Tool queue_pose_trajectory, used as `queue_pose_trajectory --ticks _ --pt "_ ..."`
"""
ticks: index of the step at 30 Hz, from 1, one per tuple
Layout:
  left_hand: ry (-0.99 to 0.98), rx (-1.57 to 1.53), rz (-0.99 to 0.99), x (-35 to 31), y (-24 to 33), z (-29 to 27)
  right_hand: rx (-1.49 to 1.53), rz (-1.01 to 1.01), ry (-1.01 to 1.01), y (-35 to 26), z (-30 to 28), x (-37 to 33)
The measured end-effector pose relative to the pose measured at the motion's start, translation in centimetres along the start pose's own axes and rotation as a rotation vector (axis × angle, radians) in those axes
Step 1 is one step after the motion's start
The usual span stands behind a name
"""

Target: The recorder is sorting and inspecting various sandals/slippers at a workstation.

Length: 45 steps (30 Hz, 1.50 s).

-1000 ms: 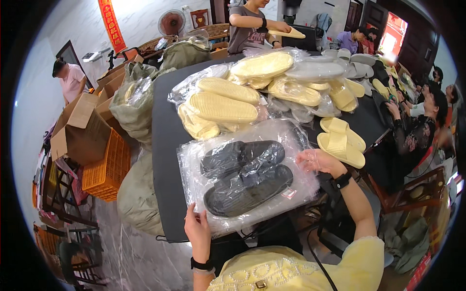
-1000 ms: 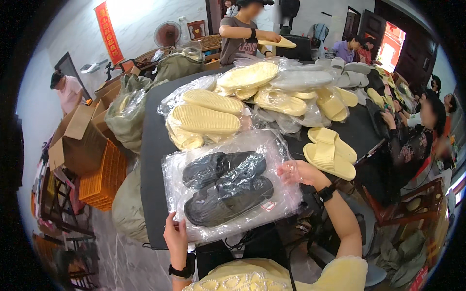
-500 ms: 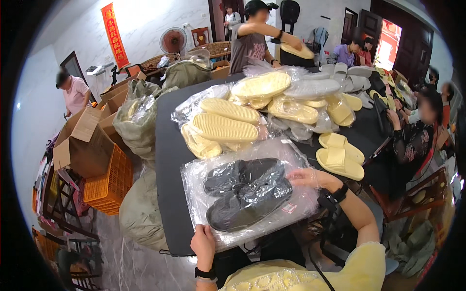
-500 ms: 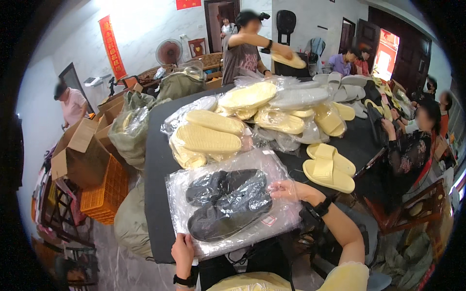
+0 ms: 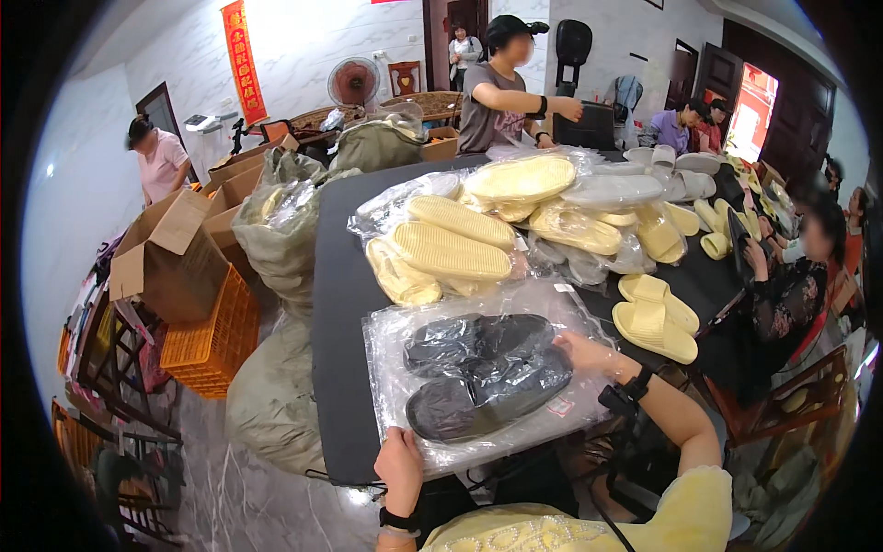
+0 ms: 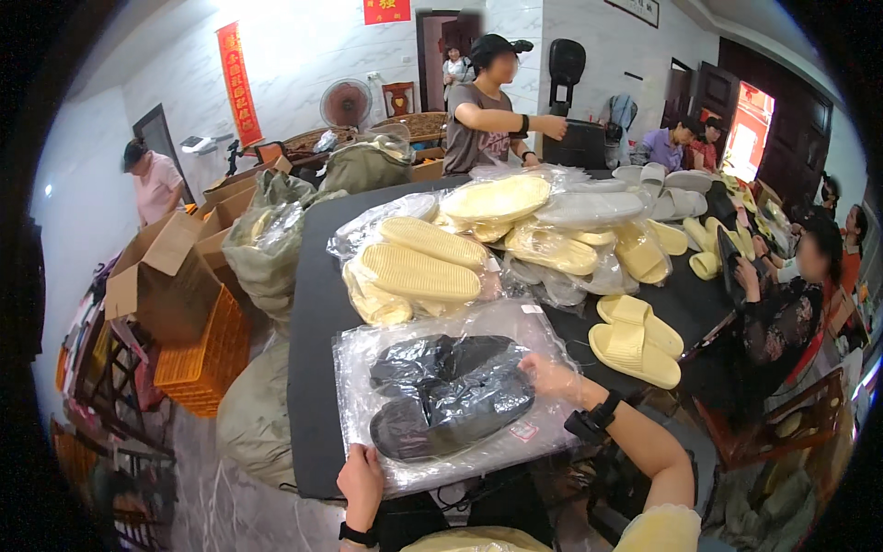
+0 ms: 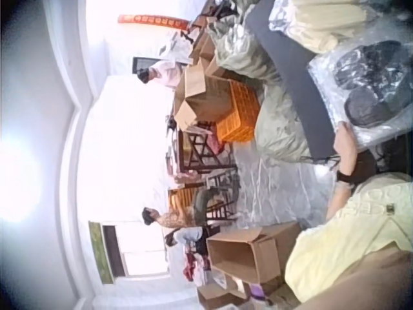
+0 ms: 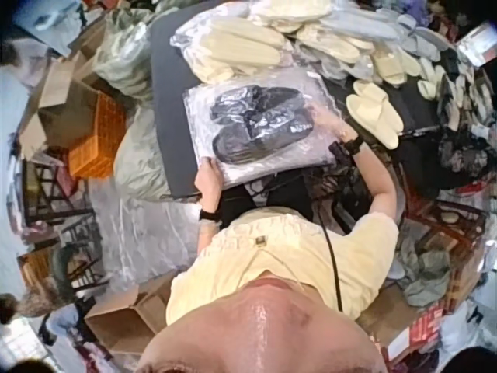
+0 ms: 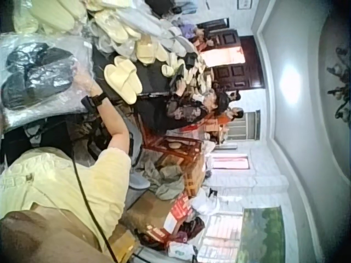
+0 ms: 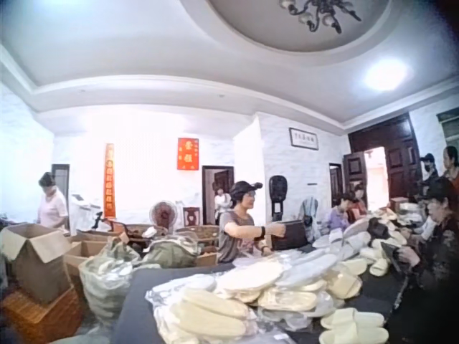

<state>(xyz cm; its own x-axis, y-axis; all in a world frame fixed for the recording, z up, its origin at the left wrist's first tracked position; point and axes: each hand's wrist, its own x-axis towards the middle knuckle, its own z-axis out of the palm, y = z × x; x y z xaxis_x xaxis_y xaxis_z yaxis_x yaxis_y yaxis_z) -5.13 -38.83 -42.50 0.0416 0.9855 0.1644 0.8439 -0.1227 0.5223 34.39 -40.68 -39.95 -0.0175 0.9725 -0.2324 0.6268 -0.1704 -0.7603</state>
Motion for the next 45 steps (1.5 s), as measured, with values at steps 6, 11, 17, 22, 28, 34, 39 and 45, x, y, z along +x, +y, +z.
queue_pose_trajectory --ticks 6,11,17,22,28,34,39,45 --pt "-0.005 -0.004 -0.001 0.0 0.1 0.3 0.177 -0.205 0.117 1.4 0.1 0.6" --pt "0.028 -0.016 0.006 -0.1 0.3 0.3 0.160 0.013 0.079 -0.9 -0.1 0.5" --pt "0.047 -0.017 0.001 -0.2 0.3 0.3 0.983 -0.113 -0.028 1.1 -1.5 0.4" --pt "0.057 -0.036 0.022 -0.3 0.5 0.2 0.935 -0.109 0.032 5.6 -0.6 1.1" --pt "0.053 -0.014 -0.004 -0.4 -0.1 0.0 0.285 0.045 0.210 -0.7 0.0 2.1" --pt "0.041 -0.044 0.008 -0.2 0.5 0.5 -0.120 -0.099 0.480 3.5 0.9 1.9" --pt "0.010 -0.159 0.005 -0.2 -0.4 0.8 -0.005 0.095 0.290 -1.5 -1.1 -1.7" --pt "0.053 -0.396 0.213 -0.9 -2.4 -1.1 0.043 -0.071 -0.018 0.6 -0.6 -5.1"
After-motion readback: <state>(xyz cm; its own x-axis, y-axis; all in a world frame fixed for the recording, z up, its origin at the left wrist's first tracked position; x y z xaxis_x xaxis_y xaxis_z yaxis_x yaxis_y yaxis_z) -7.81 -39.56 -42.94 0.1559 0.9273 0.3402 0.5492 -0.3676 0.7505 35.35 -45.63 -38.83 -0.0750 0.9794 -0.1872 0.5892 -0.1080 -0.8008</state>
